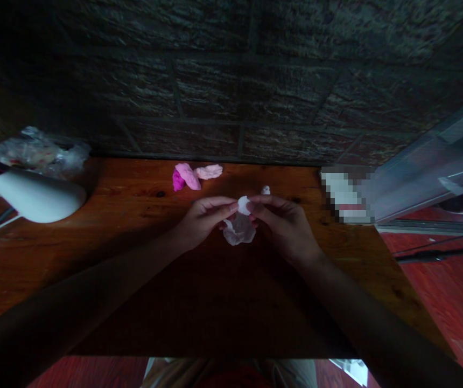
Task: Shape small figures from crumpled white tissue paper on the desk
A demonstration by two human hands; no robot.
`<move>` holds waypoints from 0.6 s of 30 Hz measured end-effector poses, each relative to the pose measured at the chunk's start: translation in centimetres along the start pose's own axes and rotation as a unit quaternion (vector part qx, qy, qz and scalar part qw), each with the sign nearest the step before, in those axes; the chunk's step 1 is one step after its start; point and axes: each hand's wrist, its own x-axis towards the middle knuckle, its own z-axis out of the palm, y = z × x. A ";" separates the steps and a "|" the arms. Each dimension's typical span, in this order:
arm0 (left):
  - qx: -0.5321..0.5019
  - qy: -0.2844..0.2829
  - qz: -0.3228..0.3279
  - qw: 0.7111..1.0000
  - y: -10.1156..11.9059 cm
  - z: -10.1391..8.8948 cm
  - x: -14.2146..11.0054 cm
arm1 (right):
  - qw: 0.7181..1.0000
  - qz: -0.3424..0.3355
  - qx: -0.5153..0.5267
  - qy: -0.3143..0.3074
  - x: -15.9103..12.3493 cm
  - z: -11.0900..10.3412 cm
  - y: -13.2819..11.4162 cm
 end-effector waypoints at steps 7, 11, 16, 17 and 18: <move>-0.024 -0.024 -0.001 0.999 -0.1 -0.2 0.2 | 0.998 -0.039 -0.053 -0.016 -0.1 -0.3 -0.5; -0.035 -0.035 -0.004 0.999 -0.1 -0.3 0.4 | 0.994 -0.070 -0.077 -0.037 -0.1 -0.3 -0.5; -0.044 -0.030 0.005 0.999 -0.1 -0.2 0.5 | 0.991 -0.079 -0.101 -0.045 -0.2 -0.5 -0.4; -0.047 -0.029 0.008 0.998 -0.1 -0.2 0.5 | 0.990 -0.081 -0.104 -0.044 -0.1 -0.5 -0.4; -0.050 -0.029 0.011 0.998 -0.1 -0.1 0.5 | 0.990 -0.083 -0.106 -0.042 -0.1 -0.6 -0.4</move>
